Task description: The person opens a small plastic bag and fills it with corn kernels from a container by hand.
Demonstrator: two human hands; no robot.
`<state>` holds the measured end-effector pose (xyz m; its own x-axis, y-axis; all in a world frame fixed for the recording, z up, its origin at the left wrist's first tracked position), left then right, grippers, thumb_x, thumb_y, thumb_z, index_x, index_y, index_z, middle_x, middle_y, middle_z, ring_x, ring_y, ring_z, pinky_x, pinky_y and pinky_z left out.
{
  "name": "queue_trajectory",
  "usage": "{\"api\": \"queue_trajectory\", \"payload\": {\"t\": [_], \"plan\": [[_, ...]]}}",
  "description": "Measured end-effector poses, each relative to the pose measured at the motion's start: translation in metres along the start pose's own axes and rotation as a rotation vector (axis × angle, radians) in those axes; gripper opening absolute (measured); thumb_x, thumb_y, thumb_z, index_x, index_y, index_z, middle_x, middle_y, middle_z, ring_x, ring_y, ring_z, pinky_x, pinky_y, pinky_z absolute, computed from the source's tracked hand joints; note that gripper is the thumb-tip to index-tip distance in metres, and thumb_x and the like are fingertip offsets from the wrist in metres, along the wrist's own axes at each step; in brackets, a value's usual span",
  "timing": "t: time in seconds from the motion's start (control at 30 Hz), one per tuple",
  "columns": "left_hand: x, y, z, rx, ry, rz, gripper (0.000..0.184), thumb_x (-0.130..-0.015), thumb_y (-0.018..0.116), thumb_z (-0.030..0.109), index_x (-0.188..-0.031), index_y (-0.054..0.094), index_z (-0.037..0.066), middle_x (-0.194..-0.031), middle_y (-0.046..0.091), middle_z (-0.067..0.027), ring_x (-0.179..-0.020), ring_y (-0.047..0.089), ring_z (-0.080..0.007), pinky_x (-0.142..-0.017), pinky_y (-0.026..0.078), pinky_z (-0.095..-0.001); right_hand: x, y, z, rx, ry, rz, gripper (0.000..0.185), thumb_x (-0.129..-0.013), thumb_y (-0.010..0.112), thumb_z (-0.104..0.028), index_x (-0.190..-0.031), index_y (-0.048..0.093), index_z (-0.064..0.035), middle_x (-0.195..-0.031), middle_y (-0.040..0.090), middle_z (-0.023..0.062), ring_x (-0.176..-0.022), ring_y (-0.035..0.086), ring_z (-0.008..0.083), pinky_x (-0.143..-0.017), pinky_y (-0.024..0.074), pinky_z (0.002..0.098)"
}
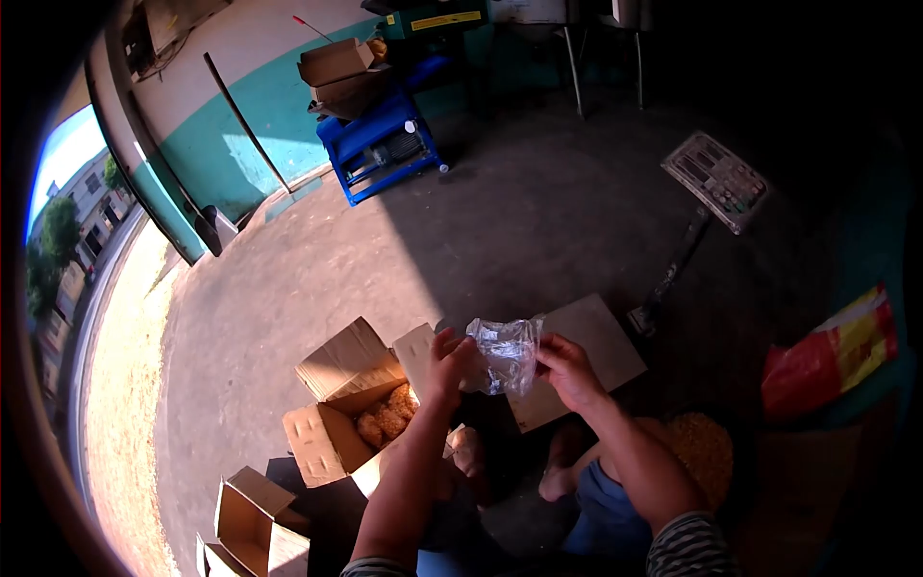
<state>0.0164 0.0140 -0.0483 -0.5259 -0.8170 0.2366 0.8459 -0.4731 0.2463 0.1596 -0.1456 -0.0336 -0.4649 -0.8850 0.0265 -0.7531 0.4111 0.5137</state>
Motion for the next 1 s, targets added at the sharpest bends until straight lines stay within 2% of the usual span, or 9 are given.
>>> {"api": "queue_trajectory", "payload": {"t": [0.33,0.47,0.53,0.6,0.67,0.77,0.8,0.87,1.0], "plan": [[0.043,0.018,0.052,-0.320,0.781,0.268,0.061,-0.093,0.063,0.011,-0.147,0.035,0.010,-0.140,0.049,-0.0153,-0.127,0.047,-0.0222,-0.105,0.038,-0.0377,-0.002,-0.012,0.005,0.307,-0.097,0.246,0.011,-0.094,0.061,-0.011,-0.099,0.064,-0.0028,-0.082,0.065,0.0002,-0.070,0.060,0.0069,-0.061,0.0468,0.0219],[0.005,-0.028,0.044,0.179,0.422,0.401,0.060,-0.092,0.062,0.012,-0.145,0.034,0.006,-0.136,0.050,-0.0156,-0.121,0.052,-0.0226,-0.100,0.043,-0.0385,-0.005,-0.021,0.005,0.267,-0.141,0.343,0.010,-0.093,0.061,-0.011,-0.098,0.065,-0.0028,-0.082,0.065,0.0003,-0.070,0.060,0.0068,-0.059,0.0463,0.0226],[0.013,-0.029,0.054,0.247,0.453,0.442,0.045,-0.095,0.060,0.013,-0.136,0.044,0.004,-0.123,0.059,-0.0136,-0.105,0.060,-0.0181,-0.091,0.047,-0.0337,-0.002,-0.017,0.000,0.255,-0.145,0.335,0.010,-0.093,0.062,-0.011,-0.097,0.064,-0.0020,-0.081,0.065,0.0010,-0.070,0.060,0.0069,-0.059,0.0464,0.0232],[0.027,-0.016,0.066,0.122,0.583,0.109,0.034,-0.096,0.060,0.021,-0.124,0.053,0.004,-0.107,0.064,-0.0092,-0.089,0.064,-0.0166,-0.082,0.049,-0.0285,-0.003,-0.017,0.004,0.290,-0.128,0.303,0.009,-0.094,0.061,-0.010,-0.098,0.064,-0.0029,-0.083,0.065,0.0003,-0.070,0.058,0.0062,-0.061,0.0458,0.0219],[0.035,0.005,0.058,0.030,0.458,-0.182,0.028,-0.098,0.060,0.029,-0.110,0.062,0.003,-0.101,0.066,-0.0100,-0.076,0.065,-0.0159,-0.078,0.053,-0.0310,-0.004,-0.017,0.010,0.325,-0.110,0.278,0.007,-0.094,0.061,-0.009,-0.099,0.063,-0.0038,-0.085,0.065,-0.0004,-0.071,0.057,0.0054,-0.062,0.0452,0.0205],[0.039,0.035,0.021,-0.068,0.216,-0.581,0.027,-0.095,0.068,0.022,-0.111,0.061,0.002,-0.099,0.068,-0.0054,-0.086,0.063,-0.0121,-0.076,0.050,-0.0265,-0.006,-0.021,0.021,0.341,-0.122,0.268,0.008,-0.094,0.062,-0.010,-0.100,0.064,-0.0041,-0.084,0.064,-0.0006,-0.072,0.057,0.0053,-0.062,0.0451,0.0206],[0.044,0.041,0.021,-0.061,0.215,-0.576,0.027,-0.095,0.068,0.022,-0.111,0.061,0.002,-0.099,0.068,-0.0054,-0.086,0.063,-0.0121,-0.076,0.050,-0.0265,-0.012,-0.033,0.033,0.499,-0.185,0.260,0.009,-0.095,0.062,-0.010,-0.100,0.064,-0.0043,-0.084,0.064,-0.0008,-0.072,0.057,0.0053,-0.063,0.0452,0.0208],[0.054,0.053,0.032,-0.346,0.367,-0.585,0.062,-0.087,0.076,0.029,-0.136,0.048,0.003,-0.123,0.059,-0.0113,-0.115,0.057,-0.0189,-0.095,0.049,-0.0340,-0.012,-0.030,0.031,0.658,-0.248,0.243,0.009,-0.095,0.062,-0.011,-0.100,0.065,-0.0044,-0.084,0.064,-0.0010,-0.073,0.057,0.0052,-0.063,0.0452,0.0209],[0.047,0.059,0.026,-0.211,0.286,-0.621,0.060,-0.087,0.076,0.025,-0.135,0.048,0.000,-0.120,0.059,-0.0102,-0.113,0.058,-0.0180,-0.095,0.049,-0.0334,0.000,0.000,0.008,0.373,-0.153,0.158,0.009,-0.095,0.062,-0.011,-0.099,0.065,-0.0039,-0.086,0.065,-0.0012,-0.075,0.057,0.0047,-0.063,0.0453,0.0211]]}}
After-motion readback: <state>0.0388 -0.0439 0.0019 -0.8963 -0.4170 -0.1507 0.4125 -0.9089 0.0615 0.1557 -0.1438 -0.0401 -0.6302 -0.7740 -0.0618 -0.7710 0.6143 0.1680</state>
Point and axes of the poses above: each hand's wrist, its own x-axis away from the middle knuckle, its own y-axis out of the palm, z = x × y, the point moved 3 cm from there along -x, towards the middle knuckle
